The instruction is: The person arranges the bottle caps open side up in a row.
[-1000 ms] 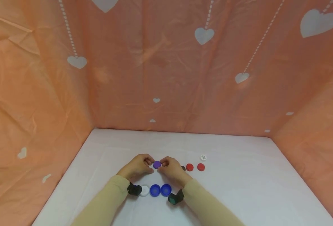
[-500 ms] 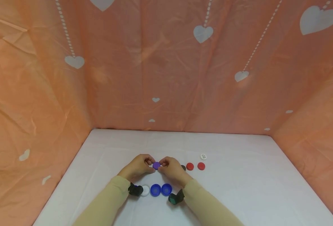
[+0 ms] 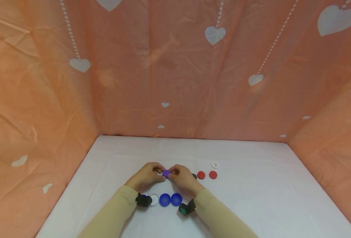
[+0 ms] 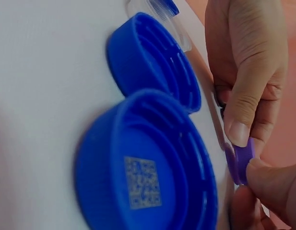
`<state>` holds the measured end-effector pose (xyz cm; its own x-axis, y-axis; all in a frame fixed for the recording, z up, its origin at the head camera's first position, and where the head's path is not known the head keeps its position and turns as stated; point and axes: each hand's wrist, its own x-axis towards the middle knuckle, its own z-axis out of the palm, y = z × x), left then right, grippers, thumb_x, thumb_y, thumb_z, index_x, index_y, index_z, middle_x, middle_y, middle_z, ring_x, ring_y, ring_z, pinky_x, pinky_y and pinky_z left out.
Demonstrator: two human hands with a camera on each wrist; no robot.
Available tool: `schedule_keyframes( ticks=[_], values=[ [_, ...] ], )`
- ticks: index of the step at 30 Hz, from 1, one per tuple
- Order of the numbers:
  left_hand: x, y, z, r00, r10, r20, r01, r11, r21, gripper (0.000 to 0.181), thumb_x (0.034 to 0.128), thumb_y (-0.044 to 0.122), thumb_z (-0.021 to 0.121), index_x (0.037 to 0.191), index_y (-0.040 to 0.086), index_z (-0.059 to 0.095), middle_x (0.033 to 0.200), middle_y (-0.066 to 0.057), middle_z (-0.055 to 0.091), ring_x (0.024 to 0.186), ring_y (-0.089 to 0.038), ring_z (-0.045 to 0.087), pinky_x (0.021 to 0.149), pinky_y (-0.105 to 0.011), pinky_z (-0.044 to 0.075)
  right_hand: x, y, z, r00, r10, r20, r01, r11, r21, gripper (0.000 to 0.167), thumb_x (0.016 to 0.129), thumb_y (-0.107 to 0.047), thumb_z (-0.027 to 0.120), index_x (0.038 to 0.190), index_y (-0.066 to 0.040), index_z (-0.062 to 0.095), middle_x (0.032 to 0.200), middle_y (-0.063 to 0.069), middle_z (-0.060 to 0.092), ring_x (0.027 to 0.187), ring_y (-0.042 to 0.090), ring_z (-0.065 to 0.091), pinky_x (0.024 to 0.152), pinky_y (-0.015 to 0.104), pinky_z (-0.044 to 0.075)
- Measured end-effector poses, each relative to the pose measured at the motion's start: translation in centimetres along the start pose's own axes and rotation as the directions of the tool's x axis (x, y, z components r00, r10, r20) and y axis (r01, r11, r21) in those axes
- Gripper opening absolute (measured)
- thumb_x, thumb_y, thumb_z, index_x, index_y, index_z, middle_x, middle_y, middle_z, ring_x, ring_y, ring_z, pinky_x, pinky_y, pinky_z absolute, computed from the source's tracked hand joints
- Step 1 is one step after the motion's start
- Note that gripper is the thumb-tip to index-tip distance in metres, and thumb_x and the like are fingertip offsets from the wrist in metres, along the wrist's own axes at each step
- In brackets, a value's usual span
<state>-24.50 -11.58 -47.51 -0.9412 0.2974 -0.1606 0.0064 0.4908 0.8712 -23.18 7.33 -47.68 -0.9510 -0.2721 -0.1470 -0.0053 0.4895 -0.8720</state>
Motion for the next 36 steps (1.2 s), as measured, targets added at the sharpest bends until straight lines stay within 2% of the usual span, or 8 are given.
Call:
schedule_keyframes(
  ticks=[4,9,13,16,20,25,30,36],
  values=[
    [-0.2,-0.1,0.1,1.0,0.019,0.016,-0.019,1.0,0.007,0.027,0.0798,0.013,0.079,0.103,0.012,0.067,0.094,-0.001,0.06,0.081,-0.018,0.05,0.072,-0.033,0.039,-0.1,0.0,-0.2,1.0,0.006,0.013,-0.006,1.0,-0.014,0.007,0.095,-0.017,0.062,0.101,-0.012,0.063,0.088,0.001,0.06,0.082,0.018,0.054,0.075,0.033,0.044],
    [-0.1,-0.1,-0.1,0.998,0.054,0.027,-0.054,0.999,-0.002,0.025,0.0819,0.013,0.078,0.105,0.009,0.068,0.092,-0.001,0.063,0.083,-0.017,0.054,0.074,-0.032,0.042,-0.1,0.0,-0.4,0.999,0.019,0.042,-0.021,0.999,0.047,0.011,0.097,-0.018,0.06,0.105,-0.011,0.063,0.092,0.002,0.061,0.086,0.019,0.055,0.077,0.034,0.043],
    [-0.2,-0.1,-0.3,0.994,0.106,0.03,-0.105,0.994,-0.021,0.024,0.0836,0.014,0.076,0.105,0.006,0.068,0.09,-0.001,0.065,0.084,-0.016,0.058,0.077,-0.032,0.046,-0.3,-0.1,-0.6,0.999,0.006,0.045,-0.009,0.997,0.075,0.014,0.097,-0.019,0.059,0.108,-0.01,0.062,0.093,0.001,0.062,0.086,0.018,0.056,0.076,0.032,0.045],
    [-0.6,0.4,-0.3,0.988,0.153,0.017,-0.152,0.988,-0.018,0.023,0.0836,0.016,0.077,0.104,0.007,0.069,0.089,0.0,0.066,0.082,-0.016,0.06,0.076,-0.033,0.047,-0.8,-0.2,-0.9,0.999,-0.043,0.021,0.042,0.998,0.047,0.017,0.097,-0.019,0.059,0.111,-0.009,0.061,0.094,0.001,0.062,0.083,0.017,0.059,0.073,0.031,0.049],
    [-1.5,2.3,0.3,0.98,0.2,-0.011,-0.199,0.98,0.027,0.022,0.0828,0.017,0.077,0.102,0.011,0.07,0.089,0.002,0.065,0.079,-0.017,0.056,0.07,-0.033,0.045,-2.1,-0.4,-1.9,0.992,-0.126,-0.018,0.126,0.991,-0.038,0.021,0.098,-0.024,0.059,0.116,-0.013,0.06,0.102,-0.001,0.062,0.088,0.015,0.06,0.074,0.031,0.051],
    [-2.7,4.0,1.4,0.972,0.235,-0.01,-0.233,0.968,0.095,0.02,0.0836,0.016,0.076,0.102,0.016,0.069,0.091,0.004,0.062,0.083,-0.017,0.051,0.071,-0.033,0.043,-4.2,-0.2,-3.2,0.984,-0.175,-0.026,0.17,0.977,-0.129,0.023,0.098,-0.028,0.059,0.119,-0.02,0.058,0.108,-0.004,0.061,0.091,0.013,0.059,0.08,0.033,0.05],
    [-3.7,4.3,2.3,0.972,0.232,0.032,-0.235,0.961,0.144,0.02,0.0843,0.018,0.075,0.103,0.019,0.067,0.09,0.005,0.06,0.085,-0.017,0.05,0.069,-0.033,0.042,-5.8,0.5,-3.6,0.981,-0.192,0.004,0.19,0.969,-0.155,0.023,0.098,-0.028,0.059,0.119,-0.022,0.058,0.105,-0.007,0.061,0.085,0.01,0.06,0.076,0.029,0.05],
    [-4.1,4.4,2.9,0.97,0.237,0.048,-0.242,0.956,0.164,0.02,0.085,0.022,0.075,0.102,0.017,0.066,0.089,0.008,0.06,0.085,-0.016,0.051,0.07,-0.033,0.042,-6.3,1.1,-3.6,0.979,-0.206,0.01,0.205,0.965,-0.161,0.022,0.097,-0.029,0.059,0.118,-0.024,0.058,0.101,-0.011,0.061,0.084,0.008,0.06,0.074,0.028,0.05]
  ],
)
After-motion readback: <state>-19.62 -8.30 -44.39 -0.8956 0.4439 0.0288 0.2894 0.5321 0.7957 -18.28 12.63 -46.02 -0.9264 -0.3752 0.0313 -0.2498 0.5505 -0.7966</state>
